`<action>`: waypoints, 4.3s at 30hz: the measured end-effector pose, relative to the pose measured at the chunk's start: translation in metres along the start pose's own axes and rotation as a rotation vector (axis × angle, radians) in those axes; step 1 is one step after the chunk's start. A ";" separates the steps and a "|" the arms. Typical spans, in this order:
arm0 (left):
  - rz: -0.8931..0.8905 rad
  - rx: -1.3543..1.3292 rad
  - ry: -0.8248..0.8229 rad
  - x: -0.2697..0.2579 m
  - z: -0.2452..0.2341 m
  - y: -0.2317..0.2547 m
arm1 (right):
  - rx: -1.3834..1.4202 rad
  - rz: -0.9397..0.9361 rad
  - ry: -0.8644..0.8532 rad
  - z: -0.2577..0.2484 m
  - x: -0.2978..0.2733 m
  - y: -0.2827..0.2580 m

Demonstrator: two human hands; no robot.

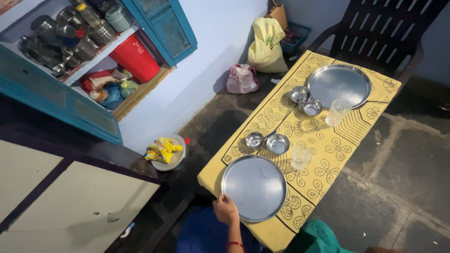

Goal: The person wipes metal plates, bowls, and glasses with a cloth, handling them one at a time and placing them back on the table.

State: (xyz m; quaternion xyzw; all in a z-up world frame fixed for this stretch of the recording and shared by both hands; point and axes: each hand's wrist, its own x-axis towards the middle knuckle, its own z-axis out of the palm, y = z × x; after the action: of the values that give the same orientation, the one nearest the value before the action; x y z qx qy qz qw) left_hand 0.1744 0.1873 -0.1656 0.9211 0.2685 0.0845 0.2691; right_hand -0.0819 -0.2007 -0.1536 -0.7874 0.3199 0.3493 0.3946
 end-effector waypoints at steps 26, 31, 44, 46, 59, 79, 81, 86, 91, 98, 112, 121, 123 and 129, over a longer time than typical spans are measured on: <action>1.499 0.092 -0.595 -0.104 0.069 0.223 | 1.020 -0.173 0.497 -0.007 -0.008 0.035; 1.153 -0.222 -0.786 -0.108 0.045 0.226 | 0.542 -0.129 0.603 -0.039 -0.043 -0.039; 0.988 -0.906 -1.075 -0.165 -0.097 0.246 | 0.057 -0.677 0.564 -0.100 -0.108 -0.135; 0.815 -0.937 -1.331 -0.167 -0.098 0.242 | 0.693 -0.847 -0.348 -0.106 -0.089 -0.123; 0.594 -0.716 -0.772 -0.176 -0.049 0.204 | -0.322 -0.914 0.912 -0.065 -0.136 -0.174; 1.445 -0.007 -0.494 -0.116 0.036 0.192 | 0.163 -0.232 0.414 -0.027 0.001 0.006; 1.434 0.064 -0.457 -0.114 0.039 0.191 | 0.226 -0.182 0.356 -0.028 -0.007 0.014; 1.401 0.087 -0.467 -0.111 0.025 0.198 | 0.263 -0.154 0.382 -0.016 0.000 0.030; 1.198 -0.294 -0.333 -0.076 0.017 0.203 | 0.300 -0.086 0.413 -0.017 0.005 0.041; 1.159 -0.051 -0.352 -0.007 0.071 0.189 | 0.388 -0.145 0.438 -0.020 -0.012 0.034; 1.390 0.067 -0.379 0.009 0.076 0.163 | 0.251 -0.165 0.448 -0.024 -0.012 0.037; 1.181 -0.110 -0.089 -0.006 0.024 0.197 | 0.278 -0.229 0.503 -0.103 -0.001 0.007; 1.169 -0.225 -0.090 -0.029 0.012 0.231 | 0.340 -0.154 0.462 -0.133 0.008 0.000; 1.429 -0.405 -0.354 -0.142 0.035 0.355 | 0.404 -0.464 0.502 -0.221 0.063 0.022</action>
State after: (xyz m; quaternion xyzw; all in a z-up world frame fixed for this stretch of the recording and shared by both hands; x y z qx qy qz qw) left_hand 0.2248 -0.1578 -0.0042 0.8033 -0.4607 0.1368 0.3518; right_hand 0.0011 -0.4124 -0.1149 -0.8063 0.2822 -0.0222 0.5194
